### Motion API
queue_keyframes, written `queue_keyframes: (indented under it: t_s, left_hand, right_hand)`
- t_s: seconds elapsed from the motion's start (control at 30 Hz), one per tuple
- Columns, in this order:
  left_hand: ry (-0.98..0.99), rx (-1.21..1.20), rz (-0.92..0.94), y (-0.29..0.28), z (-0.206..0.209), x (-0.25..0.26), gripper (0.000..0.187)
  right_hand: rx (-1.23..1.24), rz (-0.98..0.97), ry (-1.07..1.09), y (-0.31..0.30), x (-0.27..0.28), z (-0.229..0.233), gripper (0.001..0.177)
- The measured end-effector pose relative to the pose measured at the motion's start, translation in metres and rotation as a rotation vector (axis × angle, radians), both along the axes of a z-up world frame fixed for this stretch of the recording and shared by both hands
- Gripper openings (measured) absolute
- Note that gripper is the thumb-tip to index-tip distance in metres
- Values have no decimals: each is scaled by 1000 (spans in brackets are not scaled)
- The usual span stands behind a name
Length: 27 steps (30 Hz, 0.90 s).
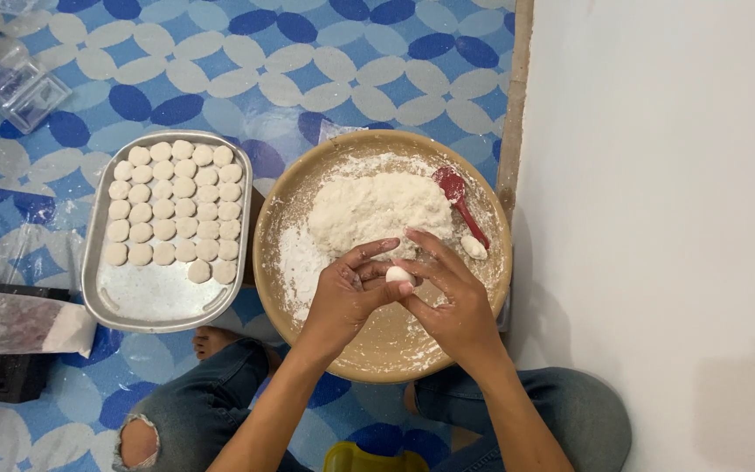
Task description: Pinching pieces of dough from a large mass and rolling them into small uniform balls between the palms.
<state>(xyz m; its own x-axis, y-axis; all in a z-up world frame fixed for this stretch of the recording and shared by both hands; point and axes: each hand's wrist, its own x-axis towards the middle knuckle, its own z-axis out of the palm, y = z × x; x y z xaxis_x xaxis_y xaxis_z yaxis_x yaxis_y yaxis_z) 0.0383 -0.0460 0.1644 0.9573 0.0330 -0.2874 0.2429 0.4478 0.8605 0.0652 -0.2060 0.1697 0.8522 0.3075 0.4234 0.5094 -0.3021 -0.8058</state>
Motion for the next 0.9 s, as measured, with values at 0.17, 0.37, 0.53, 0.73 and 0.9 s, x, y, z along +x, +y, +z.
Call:
queue_keyframes:
  t_s: [0.17, 0.37, 0.53, 0.73, 0.9]
  left_hand:
    - [0, 138, 64, 1, 8, 3, 68]
    - [-85, 329, 55, -2, 13, -2, 69]
    - [-170, 428, 41, -4, 23, -5, 70]
    - [-161, 430, 28, -5, 27, -5, 67]
    - [-202, 502, 52, -2, 17, -5, 71]
  right_hand:
    - [91, 97, 228, -1, -1, 5, 57]
    - [267, 161, 497, -2, -5, 16, 65]
    - [329, 146, 502, -3, -3, 13, 60]
    - [358, 82, 464, -1, -3, 12, 51]
    - [391, 113, 487, -4, -1, 4, 60]
